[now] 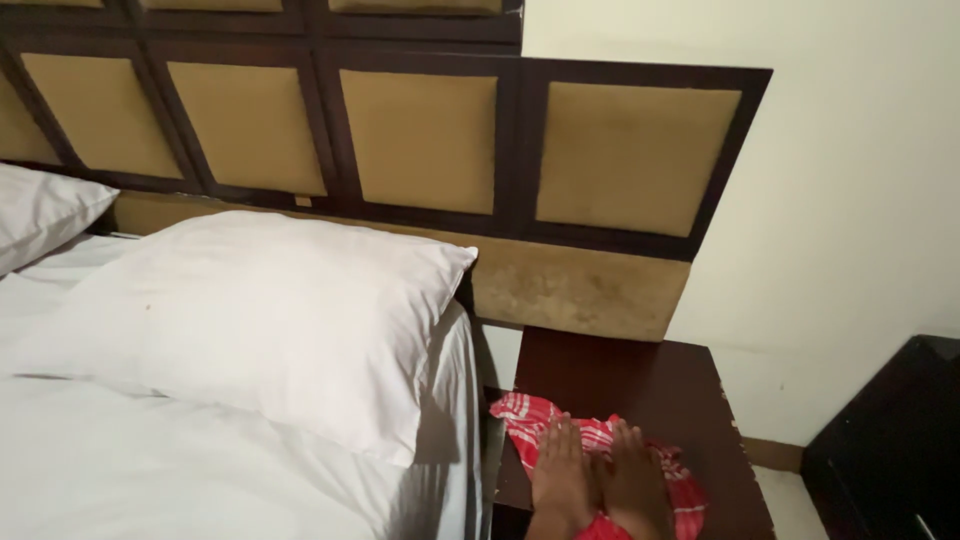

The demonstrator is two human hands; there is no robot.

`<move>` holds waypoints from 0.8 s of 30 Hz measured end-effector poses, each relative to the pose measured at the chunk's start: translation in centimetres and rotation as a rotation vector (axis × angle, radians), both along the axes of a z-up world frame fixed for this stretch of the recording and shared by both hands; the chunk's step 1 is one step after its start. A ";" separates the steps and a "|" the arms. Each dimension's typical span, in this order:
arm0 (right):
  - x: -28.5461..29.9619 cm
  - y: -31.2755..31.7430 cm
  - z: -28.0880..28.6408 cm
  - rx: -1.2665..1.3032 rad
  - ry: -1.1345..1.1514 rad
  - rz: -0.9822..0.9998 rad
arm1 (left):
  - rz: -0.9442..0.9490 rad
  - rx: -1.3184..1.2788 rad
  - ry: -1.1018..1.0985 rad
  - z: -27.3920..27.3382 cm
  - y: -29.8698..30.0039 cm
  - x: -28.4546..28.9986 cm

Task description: The person wipes the surface of a dark wooden nightstand using a red and white patterned cloth. The camera is positioned overhead and shakes significantly throughout the action.

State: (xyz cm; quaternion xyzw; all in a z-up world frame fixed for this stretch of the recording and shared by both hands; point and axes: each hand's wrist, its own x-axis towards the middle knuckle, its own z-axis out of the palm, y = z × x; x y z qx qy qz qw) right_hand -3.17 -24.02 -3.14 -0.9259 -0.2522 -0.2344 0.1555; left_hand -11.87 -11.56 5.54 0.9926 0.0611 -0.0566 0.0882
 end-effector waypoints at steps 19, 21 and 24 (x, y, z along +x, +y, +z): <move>9.4 -3.2 -0.5 -0.091 0.048 -0.119 | 0.063 0.224 -0.997 -6.9 -2.7 12.0; 10.6 -3.4 -0.7 -0.086 0.033 -0.120 | 0.048 -0.289 -0.126 -0.7 -2.8 10.8; 12.1 -3.2 -0.1 -0.081 0.041 -0.126 | 0.042 -0.287 -0.140 -0.8 -2.6 12.8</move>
